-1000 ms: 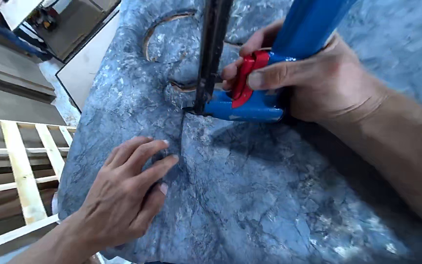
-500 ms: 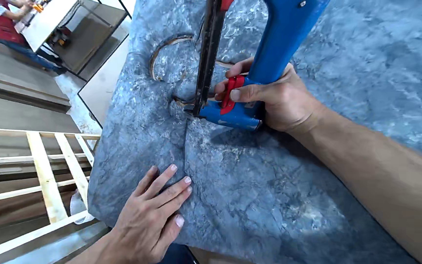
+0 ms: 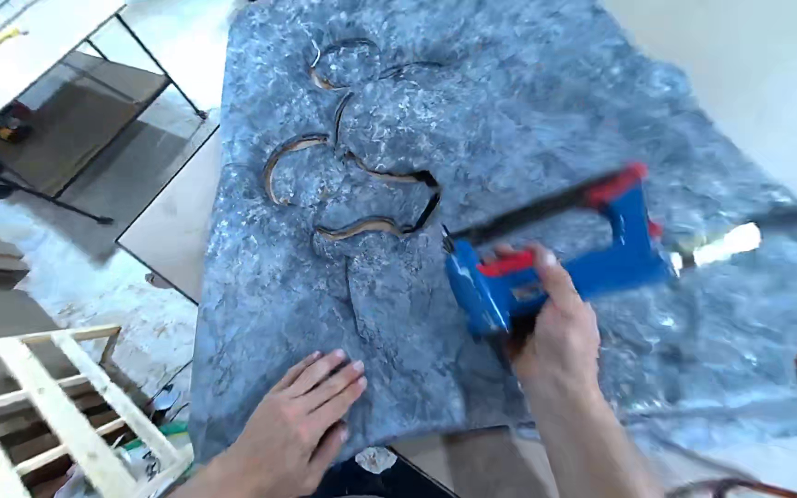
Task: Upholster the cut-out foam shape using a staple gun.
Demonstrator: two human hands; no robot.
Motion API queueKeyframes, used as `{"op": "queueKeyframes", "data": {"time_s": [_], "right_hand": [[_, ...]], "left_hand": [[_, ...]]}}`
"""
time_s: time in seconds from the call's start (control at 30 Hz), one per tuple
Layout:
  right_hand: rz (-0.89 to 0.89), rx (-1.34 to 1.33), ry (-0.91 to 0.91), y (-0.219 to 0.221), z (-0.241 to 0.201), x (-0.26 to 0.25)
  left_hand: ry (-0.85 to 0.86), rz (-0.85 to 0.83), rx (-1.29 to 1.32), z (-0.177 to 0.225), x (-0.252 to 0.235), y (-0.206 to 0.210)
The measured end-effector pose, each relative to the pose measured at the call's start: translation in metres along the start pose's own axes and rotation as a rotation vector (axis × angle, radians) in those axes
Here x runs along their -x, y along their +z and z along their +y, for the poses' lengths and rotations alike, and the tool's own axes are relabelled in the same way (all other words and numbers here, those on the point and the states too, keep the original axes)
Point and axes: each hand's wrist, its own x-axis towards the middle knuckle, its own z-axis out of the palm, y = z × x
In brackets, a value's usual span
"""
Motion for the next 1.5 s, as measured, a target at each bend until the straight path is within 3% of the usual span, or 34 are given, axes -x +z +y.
{"op": "queueKeyframes", "data": {"time_s": [0.1,0.17,0.23,0.3,0.37,0.5,0.57,0.67,0.73,0.83,0.97,1.07,1.17,1.3,1.4,1.5], "right_hand": [[0.287,0.055,0.017,-0.027,0.003,0.036],[0.354,0.215,0.099,-0.036,-0.003,0.056],[0.256,0.522,0.203,-0.047,-0.014,0.081],[0.12,0.993,0.15,-0.048,-0.016,0.118],[-0.011,1.363,-0.06,-0.032,0.002,0.161],[-0.212,1.597,-0.424,0.008,0.079,0.206],[-0.237,1.671,-0.554,0.007,0.098,0.203],[-0.251,1.734,-0.557,-0.003,0.109,0.205],[-0.263,1.726,-0.562,-0.013,0.116,0.206],[-0.266,1.687,-0.633,-0.02,0.125,0.204],[-0.27,1.713,-0.669,-0.019,0.119,0.2],[-0.347,1.674,-0.667,-0.016,0.092,0.188],[-0.38,1.525,-0.707,-0.028,0.034,0.153],[-0.439,1.805,-0.769,-0.075,-0.057,0.083],[-0.66,1.925,-0.753,-0.104,-0.071,0.034],[-0.803,1.867,-0.816,-0.108,-0.074,0.006]], "left_hand": [[0.043,-0.022,-0.071,-0.004,-0.007,0.005],[0.056,-0.058,-0.073,-0.004,-0.012,0.001],[0.045,-0.155,-0.072,0.002,-0.018,-0.006],[0.038,-0.271,-0.069,0.005,-0.023,-0.008],[0.039,-0.355,-0.051,0.006,-0.031,-0.008],[0.063,-0.522,-0.018,0.004,-0.054,-0.017],[0.077,-0.578,-0.02,0.001,-0.062,-0.024],[0.122,-0.581,0.0,-0.006,-0.061,-0.019],[0.198,-0.487,0.007,-0.014,-0.052,-0.009],[0.258,-0.218,0.012,-0.023,-0.034,0.002],[0.226,-0.144,-0.082,-0.02,-0.015,0.001],[0.215,-0.15,-0.157,-0.009,-0.022,0.003],[0.207,-0.178,-0.207,-0.003,-0.036,0.003],[0.184,-0.161,-0.253,0.0,-0.039,0.004],[0.192,-0.155,-0.307,0.003,-0.039,0.003],[0.195,-0.169,-0.308,0.0,-0.039,0.002]]}}
